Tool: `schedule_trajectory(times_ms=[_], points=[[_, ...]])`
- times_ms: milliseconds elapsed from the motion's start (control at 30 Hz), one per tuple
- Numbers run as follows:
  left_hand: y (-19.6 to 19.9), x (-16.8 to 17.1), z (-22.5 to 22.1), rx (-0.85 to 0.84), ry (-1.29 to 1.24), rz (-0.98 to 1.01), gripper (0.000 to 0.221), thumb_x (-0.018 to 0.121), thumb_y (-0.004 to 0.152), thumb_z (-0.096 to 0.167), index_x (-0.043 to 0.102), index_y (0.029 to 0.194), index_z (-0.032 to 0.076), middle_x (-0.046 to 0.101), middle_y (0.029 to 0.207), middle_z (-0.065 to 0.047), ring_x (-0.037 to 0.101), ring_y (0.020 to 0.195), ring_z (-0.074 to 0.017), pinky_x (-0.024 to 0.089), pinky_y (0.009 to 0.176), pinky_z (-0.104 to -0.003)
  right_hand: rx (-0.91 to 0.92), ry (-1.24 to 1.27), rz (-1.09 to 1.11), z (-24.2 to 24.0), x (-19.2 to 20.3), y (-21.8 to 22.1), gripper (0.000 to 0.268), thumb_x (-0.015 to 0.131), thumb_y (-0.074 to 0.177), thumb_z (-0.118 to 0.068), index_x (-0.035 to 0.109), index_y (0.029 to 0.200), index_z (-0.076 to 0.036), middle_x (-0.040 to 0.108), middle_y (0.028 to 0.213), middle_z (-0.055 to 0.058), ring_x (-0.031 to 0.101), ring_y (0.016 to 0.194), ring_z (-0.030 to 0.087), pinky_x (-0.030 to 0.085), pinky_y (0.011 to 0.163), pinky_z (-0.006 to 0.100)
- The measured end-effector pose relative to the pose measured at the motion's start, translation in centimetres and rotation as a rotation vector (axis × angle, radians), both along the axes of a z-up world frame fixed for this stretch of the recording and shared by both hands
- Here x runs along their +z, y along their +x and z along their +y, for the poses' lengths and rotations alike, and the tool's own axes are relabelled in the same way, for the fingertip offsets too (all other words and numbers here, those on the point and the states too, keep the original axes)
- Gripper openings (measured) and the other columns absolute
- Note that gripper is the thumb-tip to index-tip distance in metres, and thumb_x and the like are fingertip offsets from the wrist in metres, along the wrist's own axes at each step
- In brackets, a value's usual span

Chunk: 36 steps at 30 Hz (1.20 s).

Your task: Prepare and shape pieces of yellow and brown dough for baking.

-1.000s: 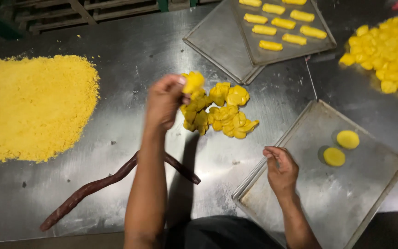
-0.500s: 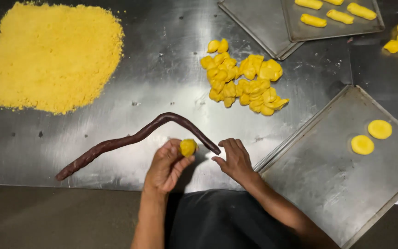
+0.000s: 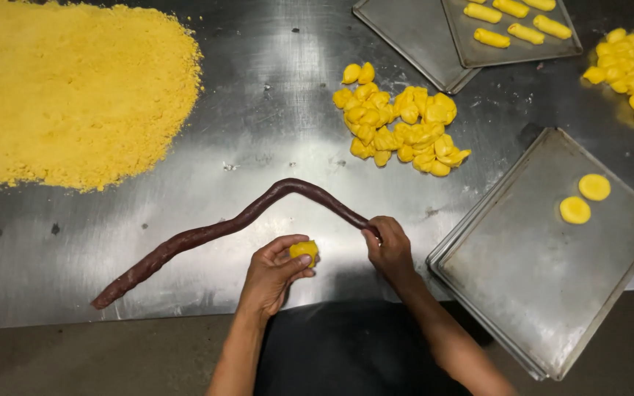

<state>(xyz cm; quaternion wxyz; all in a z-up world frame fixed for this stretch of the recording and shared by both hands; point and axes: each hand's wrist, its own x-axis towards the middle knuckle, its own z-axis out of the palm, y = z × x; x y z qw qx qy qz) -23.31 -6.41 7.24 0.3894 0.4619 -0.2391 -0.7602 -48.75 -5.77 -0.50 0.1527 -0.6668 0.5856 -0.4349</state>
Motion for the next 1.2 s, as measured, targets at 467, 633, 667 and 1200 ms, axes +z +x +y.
schedule_trajectory(times_ms=[467, 633, 667, 1200], points=[[-0.8, -3.7, -4.0, -0.39, -0.299, -0.197, 0.03, 0.072, 0.092, 0.005, 0.07, 0.12, -0.006, 0.075, 0.103, -0.014, 0.071, 0.087, -0.0166, 0.06, 0.078, -0.03, -0.256, 0.584, -0.595, 6.1, 9.5, 3.2, 0.028, 0.069, 0.093, -0.01, 0.072, 0.118, 0.001, 0.074, 0.103, 0.009, 0.069, 0.093, 0.022, 0.055, 0.085, 0.037], [-3.1, 0.2, -3.1, -0.651, -0.347, 0.076, 0.052, 0.072, 0.088, 0.004, 0.06, 0.138, 0.002, 0.073, 0.113, -0.008, 0.069, 0.097, -0.0135, 0.058, 0.086, -0.028, -0.184, 0.536, -0.713, 7.8, 11.9, 5.2, 0.031, 0.065, 0.092, -0.01, 0.07, 0.123, -0.004, 0.077, 0.113, 0.007, 0.074, 0.102, 0.018, 0.06, 0.092, 0.031], [-3.2, 0.7, -2.8, -0.677, -0.384, 0.115, 0.052, 0.074, 0.088, 0.004, 0.06, 0.138, 0.002, 0.073, 0.117, -0.008, 0.071, 0.102, -0.0138, 0.06, 0.091, -0.028, -0.191, 0.478, -0.641, 8.0, 11.6, 5.0, 0.029, 0.069, 0.091, -0.007, 0.072, 0.119, 0.0, 0.076, 0.112, 0.008, 0.074, 0.102, 0.018, 0.06, 0.09, 0.032], [-10.9, -1.7, 0.0, 0.004, -0.657, -0.582, 0.024, 0.069, 0.086, -0.007, 0.08, 0.105, 0.003, 0.062, 0.106, -0.009, 0.068, 0.09, -0.0149, 0.062, 0.075, -0.026, 0.239, 0.413, -0.514, 2.7, 9.6, -1.6, 0.052, 0.076, 0.079, -0.001, 0.063, 0.129, -0.002, 0.052, 0.112, 0.004, 0.067, 0.091, 0.014, 0.06, 0.078, 0.026]])
